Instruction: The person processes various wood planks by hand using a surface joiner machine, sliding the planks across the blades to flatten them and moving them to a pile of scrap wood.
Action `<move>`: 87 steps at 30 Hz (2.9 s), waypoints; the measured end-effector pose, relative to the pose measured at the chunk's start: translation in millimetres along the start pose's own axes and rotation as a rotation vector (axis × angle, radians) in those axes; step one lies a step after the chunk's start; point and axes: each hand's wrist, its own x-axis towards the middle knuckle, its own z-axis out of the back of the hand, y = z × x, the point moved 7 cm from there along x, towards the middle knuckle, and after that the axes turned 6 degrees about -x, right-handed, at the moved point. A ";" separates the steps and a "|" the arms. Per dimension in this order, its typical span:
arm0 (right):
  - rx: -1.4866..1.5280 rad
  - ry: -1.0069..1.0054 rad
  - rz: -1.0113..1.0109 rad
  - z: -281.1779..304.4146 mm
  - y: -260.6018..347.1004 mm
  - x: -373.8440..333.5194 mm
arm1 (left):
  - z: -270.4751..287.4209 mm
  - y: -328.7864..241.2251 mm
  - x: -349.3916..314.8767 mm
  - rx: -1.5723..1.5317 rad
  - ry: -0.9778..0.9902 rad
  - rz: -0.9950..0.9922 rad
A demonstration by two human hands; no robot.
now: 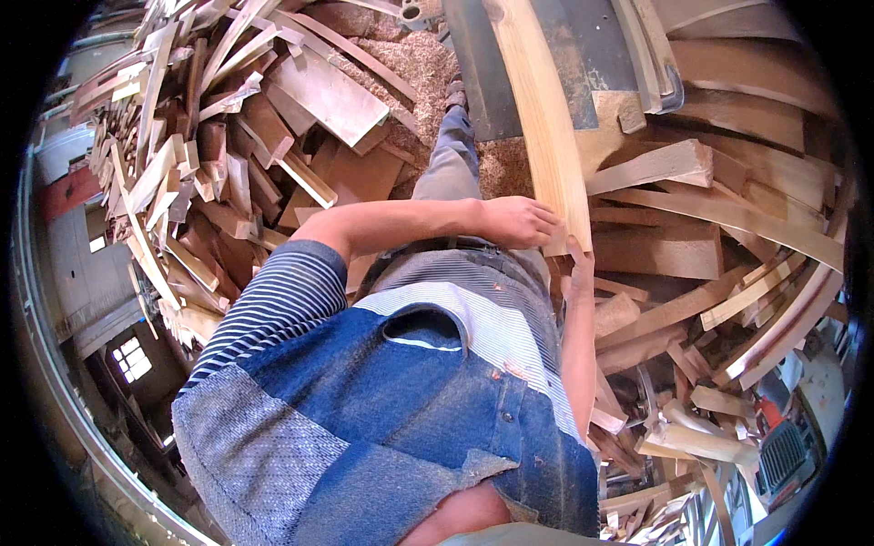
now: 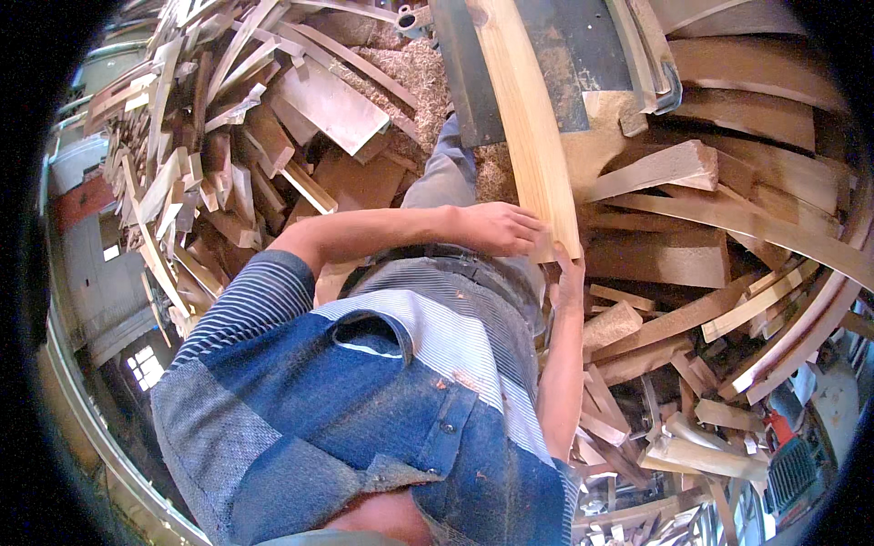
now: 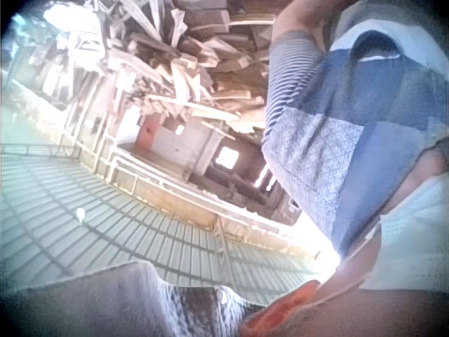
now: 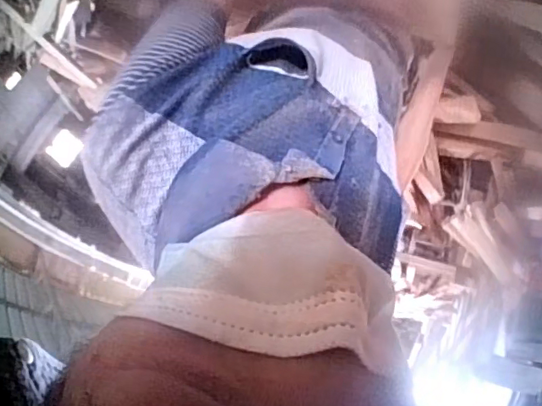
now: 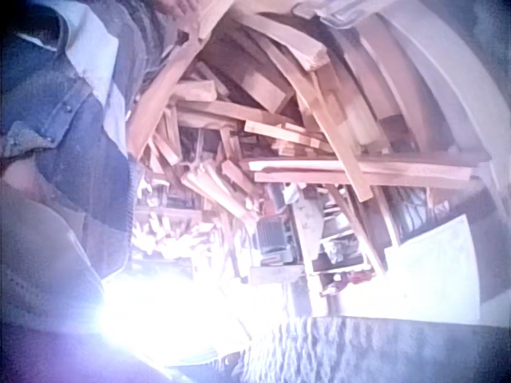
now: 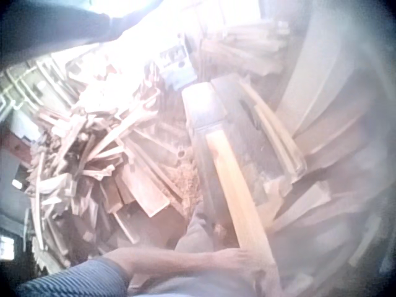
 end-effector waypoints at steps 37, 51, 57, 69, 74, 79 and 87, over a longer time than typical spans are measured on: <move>0.032 -0.041 -0.287 -54.0 40.1 -75.2 | 95.1 187.7 -14.2 -2.160 -1.245 0.158; 0.319 -0.004 -0.048 -32.4 26.1 -49.9 | 104.9 153.2 -47.9 -0.758 -1.448 1.496; 0.330 0.069 -0.371 -62.3 2.6 -10.5 | 118.7 156.6 -48.7 -0.331 -1.206 1.573; -0.159 0.055 -0.340 -86.2 9.1 12.6 | 147.1 211.2 -42.5 0.258 -1.074 1.405; -0.634 -0.109 -0.236 -79.3 26.2 15.6 | 152.6 218.4 -41.0 0.255 -1.064 1.418; -0.647 -0.065 -0.267 -88.4 31.3 32.1 | 166.5 232.0 -42.6 0.280 -1.081 1.431; -0.603 -0.054 -0.286 -111.0 40.8 50.3 | 187.0 250.3 -50.4 0.350 -1.077 1.435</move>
